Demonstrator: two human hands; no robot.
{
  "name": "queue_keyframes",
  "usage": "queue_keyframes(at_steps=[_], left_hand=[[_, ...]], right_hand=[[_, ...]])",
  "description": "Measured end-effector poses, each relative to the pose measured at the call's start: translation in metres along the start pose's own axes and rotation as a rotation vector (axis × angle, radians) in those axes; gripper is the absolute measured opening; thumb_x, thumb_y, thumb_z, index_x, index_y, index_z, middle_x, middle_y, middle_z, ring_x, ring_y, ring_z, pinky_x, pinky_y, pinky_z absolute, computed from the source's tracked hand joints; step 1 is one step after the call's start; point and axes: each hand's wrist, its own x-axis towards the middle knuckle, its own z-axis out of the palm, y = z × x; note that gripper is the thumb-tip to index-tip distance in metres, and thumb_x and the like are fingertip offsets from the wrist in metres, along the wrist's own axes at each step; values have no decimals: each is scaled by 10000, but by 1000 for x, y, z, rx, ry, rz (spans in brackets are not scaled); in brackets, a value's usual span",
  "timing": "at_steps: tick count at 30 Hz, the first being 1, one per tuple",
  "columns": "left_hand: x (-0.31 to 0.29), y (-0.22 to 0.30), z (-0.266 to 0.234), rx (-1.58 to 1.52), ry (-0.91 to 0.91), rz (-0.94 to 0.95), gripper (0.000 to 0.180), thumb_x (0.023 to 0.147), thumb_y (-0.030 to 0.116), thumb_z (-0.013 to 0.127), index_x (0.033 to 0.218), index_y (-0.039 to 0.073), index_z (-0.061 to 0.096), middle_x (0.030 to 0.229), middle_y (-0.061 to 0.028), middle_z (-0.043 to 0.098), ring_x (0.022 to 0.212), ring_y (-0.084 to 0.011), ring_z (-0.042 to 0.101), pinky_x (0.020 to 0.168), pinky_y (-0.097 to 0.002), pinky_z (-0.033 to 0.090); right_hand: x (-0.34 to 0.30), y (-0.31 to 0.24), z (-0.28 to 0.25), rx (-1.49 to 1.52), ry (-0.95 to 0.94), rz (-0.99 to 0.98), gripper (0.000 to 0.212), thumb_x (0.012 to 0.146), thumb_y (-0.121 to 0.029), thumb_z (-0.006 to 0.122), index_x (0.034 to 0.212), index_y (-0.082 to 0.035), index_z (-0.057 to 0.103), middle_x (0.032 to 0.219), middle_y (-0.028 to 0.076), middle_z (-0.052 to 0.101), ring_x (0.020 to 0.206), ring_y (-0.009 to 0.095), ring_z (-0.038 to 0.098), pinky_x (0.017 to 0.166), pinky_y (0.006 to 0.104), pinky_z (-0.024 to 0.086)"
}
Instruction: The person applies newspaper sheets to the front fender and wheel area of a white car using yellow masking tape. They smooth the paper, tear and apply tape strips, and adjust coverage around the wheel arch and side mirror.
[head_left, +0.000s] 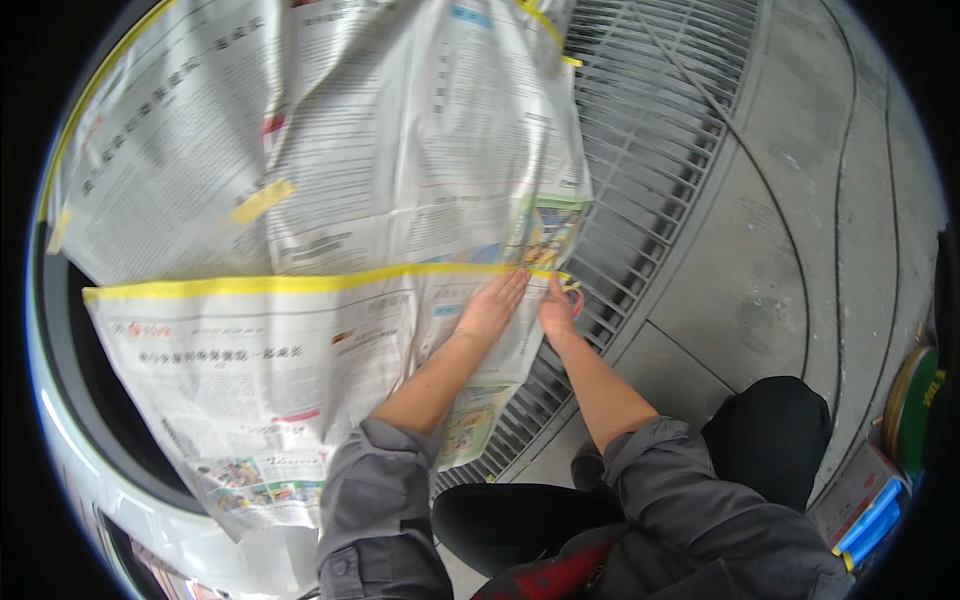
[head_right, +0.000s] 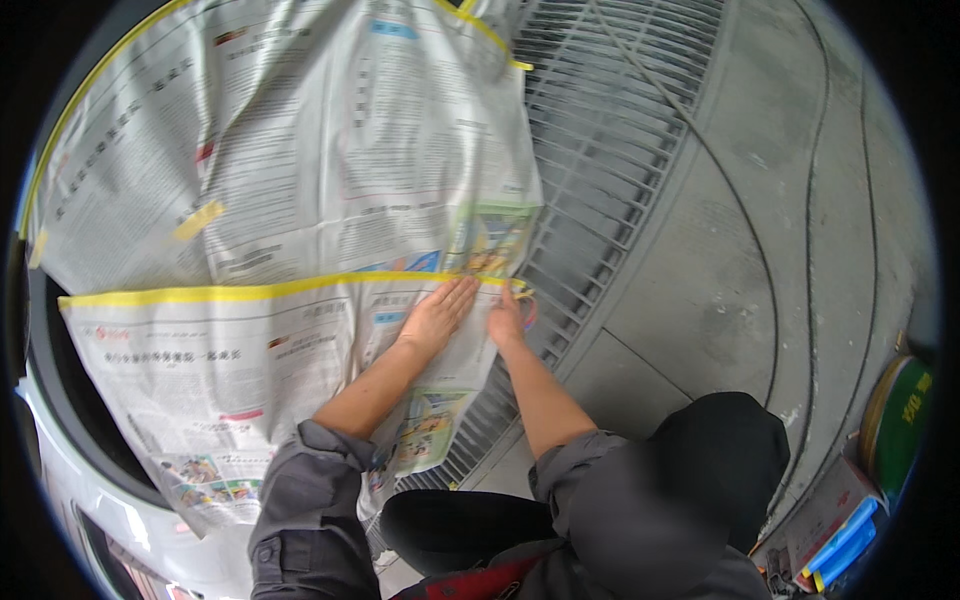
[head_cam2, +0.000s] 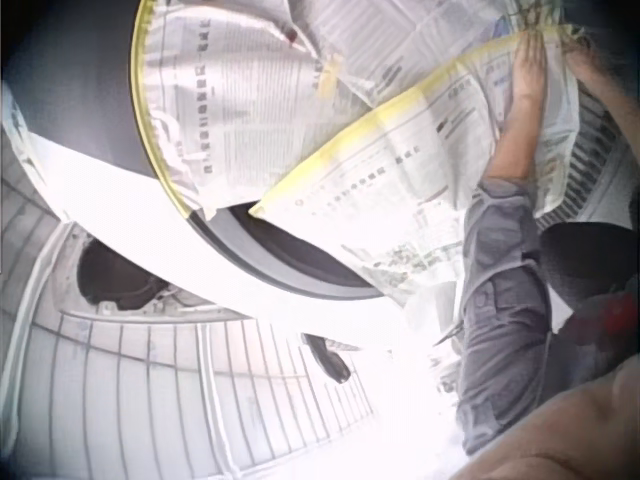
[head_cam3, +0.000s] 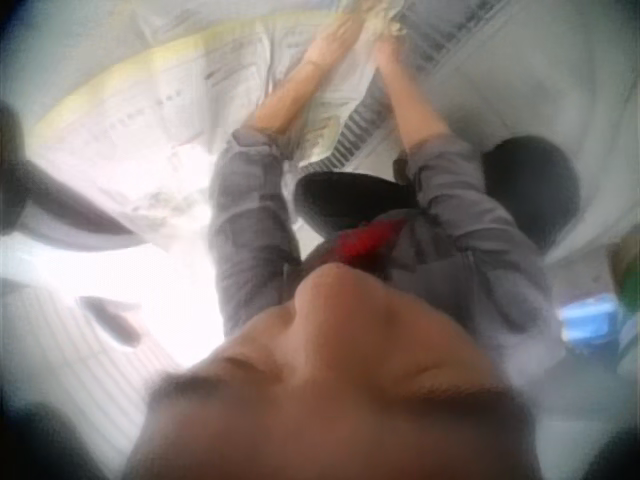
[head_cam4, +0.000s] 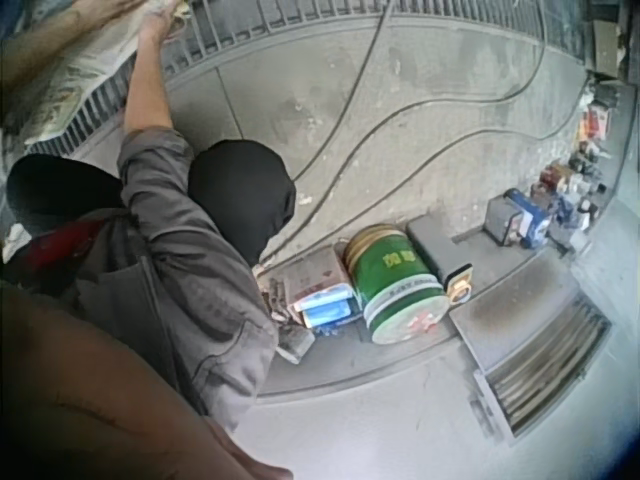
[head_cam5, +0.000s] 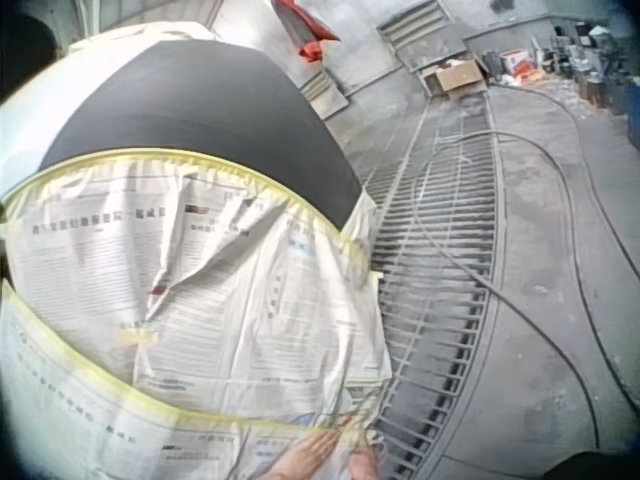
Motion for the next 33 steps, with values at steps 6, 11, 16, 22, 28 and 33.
queue_keyframes(at_steps=[6,11,16,22,28,33], left_hand=[[-129,-103,-61,112,-86,-114,682,1015,380,447,1627,133,276,1724,20,131,1584,-207,105,1279,-435,78],[-217,-135,-60,119,19,-351,649,1008,448,470,1602,213,360,1721,21,148,1584,-193,107,1279,-446,104],[-262,-170,-78,-40,172,-610,680,999,564,458,1579,213,401,1686,98,251,1556,-147,217,1278,-425,138],[-297,-192,-89,1,208,-690,689,962,554,528,1555,215,444,1647,92,344,1530,-161,294,1269,-424,168],[-334,-212,-106,-75,306,-933,634,984,510,544,1531,195,482,1613,34,415,1527,-180,310,1265,-442,169],[-345,-236,-128,13,386,-1034,590,993,445,586,1506,165,506,1600,10,436,1510,-198,348,1251,-450,220]], right_hand=[[8,11,16,-101,130,-160,620,1023,-157,465,1614,-121,282,1440,280,522,1335,421,503,1100,443,397],[-1,6,21,-39,-32,-6,627,1036,-145,444,1629,-128,241,1508,276,461,1379,419,460,1098,429,389],[5,-2,11,-22,-51,40,612,1055,-131,395,1639,-131,212,1591,238,381,1432,398,412,1124,418,368],[6,-8,3,75,-98,33,630,1037,-87,393,1638,-124,209,1613,217,361,1447,359,413,1144,390,354],[-5,-10,5,27,-117,48,676,1006,-60,411,1642,-119,189,1599,183,397,1434,328,431,1133,363,363],[10,-7,3,44,-43,-25,696,1001,-110,468,1641,-132,195,1523,176,503,1368,314,511,1091,359,404]])
